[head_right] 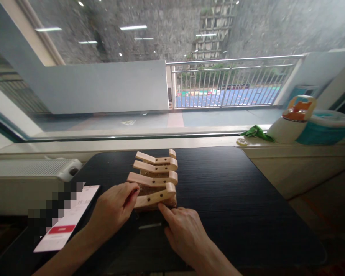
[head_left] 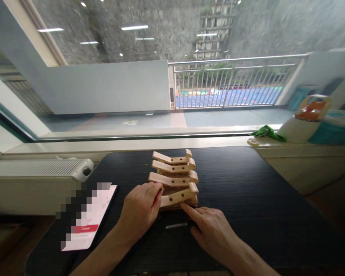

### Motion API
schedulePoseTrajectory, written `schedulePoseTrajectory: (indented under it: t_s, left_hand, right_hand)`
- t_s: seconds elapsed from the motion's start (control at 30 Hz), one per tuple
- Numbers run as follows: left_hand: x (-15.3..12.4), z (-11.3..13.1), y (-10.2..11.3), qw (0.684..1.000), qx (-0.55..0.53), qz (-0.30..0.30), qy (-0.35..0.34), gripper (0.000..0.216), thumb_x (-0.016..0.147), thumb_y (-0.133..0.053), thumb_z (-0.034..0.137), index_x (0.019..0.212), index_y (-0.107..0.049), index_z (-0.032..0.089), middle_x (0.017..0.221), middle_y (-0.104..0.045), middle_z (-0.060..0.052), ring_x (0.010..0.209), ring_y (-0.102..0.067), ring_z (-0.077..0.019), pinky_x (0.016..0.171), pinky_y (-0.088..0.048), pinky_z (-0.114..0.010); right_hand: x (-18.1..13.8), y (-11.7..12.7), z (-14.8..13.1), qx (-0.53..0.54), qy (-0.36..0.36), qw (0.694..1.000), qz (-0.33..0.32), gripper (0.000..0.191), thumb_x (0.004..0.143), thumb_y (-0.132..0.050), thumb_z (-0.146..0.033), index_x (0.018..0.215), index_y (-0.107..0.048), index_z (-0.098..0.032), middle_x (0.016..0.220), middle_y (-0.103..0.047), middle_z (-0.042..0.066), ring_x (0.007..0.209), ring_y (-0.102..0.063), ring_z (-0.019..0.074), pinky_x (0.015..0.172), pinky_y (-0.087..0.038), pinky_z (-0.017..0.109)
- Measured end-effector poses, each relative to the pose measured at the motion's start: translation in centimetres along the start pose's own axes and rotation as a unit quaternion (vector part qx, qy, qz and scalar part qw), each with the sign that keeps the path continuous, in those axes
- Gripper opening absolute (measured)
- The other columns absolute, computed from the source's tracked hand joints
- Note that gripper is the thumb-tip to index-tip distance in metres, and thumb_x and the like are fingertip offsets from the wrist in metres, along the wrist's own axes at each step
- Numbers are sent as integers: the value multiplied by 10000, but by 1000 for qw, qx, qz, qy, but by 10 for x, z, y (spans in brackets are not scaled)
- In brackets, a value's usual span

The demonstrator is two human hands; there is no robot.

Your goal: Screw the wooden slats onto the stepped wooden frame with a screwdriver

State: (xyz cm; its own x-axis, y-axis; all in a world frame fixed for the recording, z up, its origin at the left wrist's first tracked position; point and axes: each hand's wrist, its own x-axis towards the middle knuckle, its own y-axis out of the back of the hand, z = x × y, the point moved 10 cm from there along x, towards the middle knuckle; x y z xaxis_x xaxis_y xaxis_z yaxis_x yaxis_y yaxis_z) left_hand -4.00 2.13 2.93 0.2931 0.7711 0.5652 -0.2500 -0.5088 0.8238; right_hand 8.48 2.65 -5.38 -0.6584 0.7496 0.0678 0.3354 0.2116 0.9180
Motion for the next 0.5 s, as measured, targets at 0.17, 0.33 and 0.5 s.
schedulePoseTrajectory:
  t_s: [0.17, 0.33, 0.5]
  left_hand:
    - [-1, -2, -11, 996, 9, -77, 44, 133, 863, -454, 147, 842, -577, 194, 761, -662, -21, 686, -618, -190, 637, -434, -309]
    - [1, -6, -18, 995, -2, -90, 43, 127, 875, -463, 162, 877, -586, 192, 812, -678, -28, 729, -622, -198, 666, -429, -321]
    - [2, -8, -21, 994, -14, -101, 28, 156, 897, -438, 168, 888, -592, 188, 825, -672, -35, 742, -604, -204, 667, -418, -330]
  right_hand:
    - [1, 1, 1, -1, -3, 1000, -7, 624, 718, -468, -92, 1333, -516, -188, 971, -719, 64, 875, -651, 211, 773, -461, 311]
    - [3, 9, -5, -10, 5, 1000, -20, 601, 726, -468, -93, 1319, -519, -177, 949, -716, 68, 867, -647, 216, 762, -448, 309]
    - [5, 12, -6, -21, 6, 999, -31, 574, 730, -472, -97, 1296, -528, -181, 943, -714, 64, 860, -650, 219, 737, -437, 307]
